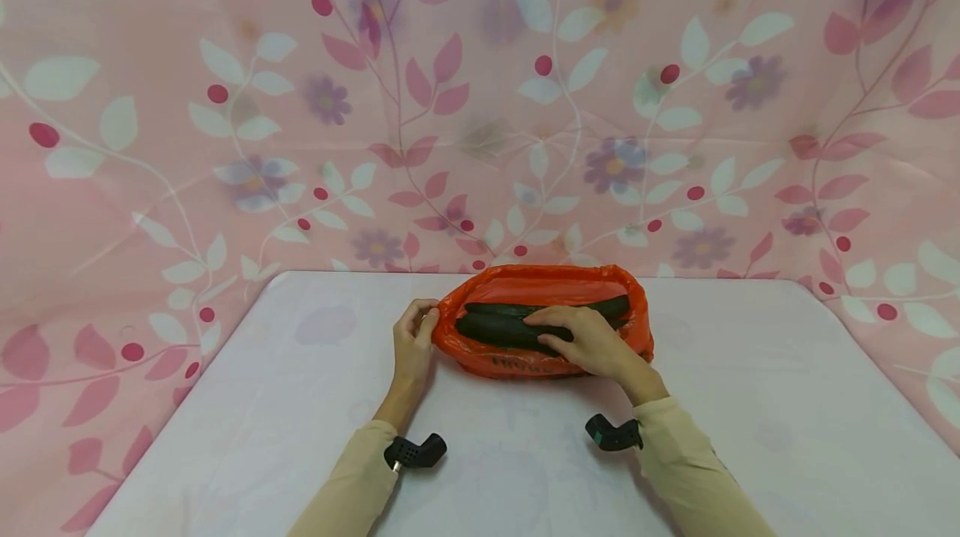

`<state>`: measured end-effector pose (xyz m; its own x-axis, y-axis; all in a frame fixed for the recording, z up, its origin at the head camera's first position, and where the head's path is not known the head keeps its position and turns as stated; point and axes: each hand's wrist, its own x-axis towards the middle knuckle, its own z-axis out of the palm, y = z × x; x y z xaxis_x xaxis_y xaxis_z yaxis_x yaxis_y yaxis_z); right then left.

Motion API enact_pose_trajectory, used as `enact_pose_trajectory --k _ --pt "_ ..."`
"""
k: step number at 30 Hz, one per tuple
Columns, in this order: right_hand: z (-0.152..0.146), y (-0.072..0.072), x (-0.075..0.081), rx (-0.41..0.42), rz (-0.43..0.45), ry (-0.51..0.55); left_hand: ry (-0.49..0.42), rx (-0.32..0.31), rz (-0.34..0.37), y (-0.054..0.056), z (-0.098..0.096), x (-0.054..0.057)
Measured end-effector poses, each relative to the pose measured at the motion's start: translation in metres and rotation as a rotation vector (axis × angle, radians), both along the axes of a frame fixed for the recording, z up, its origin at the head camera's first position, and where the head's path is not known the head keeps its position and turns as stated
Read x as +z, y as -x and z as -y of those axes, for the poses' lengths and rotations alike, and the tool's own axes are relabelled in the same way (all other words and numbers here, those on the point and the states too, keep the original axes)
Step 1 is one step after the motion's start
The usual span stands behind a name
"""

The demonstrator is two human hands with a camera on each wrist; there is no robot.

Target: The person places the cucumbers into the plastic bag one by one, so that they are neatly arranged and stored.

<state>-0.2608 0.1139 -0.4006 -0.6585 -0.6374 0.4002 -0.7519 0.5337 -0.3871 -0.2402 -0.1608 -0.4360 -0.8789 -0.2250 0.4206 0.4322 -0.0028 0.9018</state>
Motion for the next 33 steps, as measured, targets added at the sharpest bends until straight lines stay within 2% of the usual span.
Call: enact_pose_trajectory --k 17,27,33 --pt "0.0016 -0.001 -0.0027 -0.017 0.02 -0.036 0.009 -0.008 0.005 0.0004 -0.0001 -0.0002" --pt "0.0031 -0.0018 -0.0019 -0.061 0.088 -0.066 0.039 -0.006 0.019 -0.0024 0.0023 0.0036" --pt "0.0003 -0.004 0.0017 -0.082 0.105 -0.027 0.056 0.004 0.029 -0.0026 0.0046 0.0027"
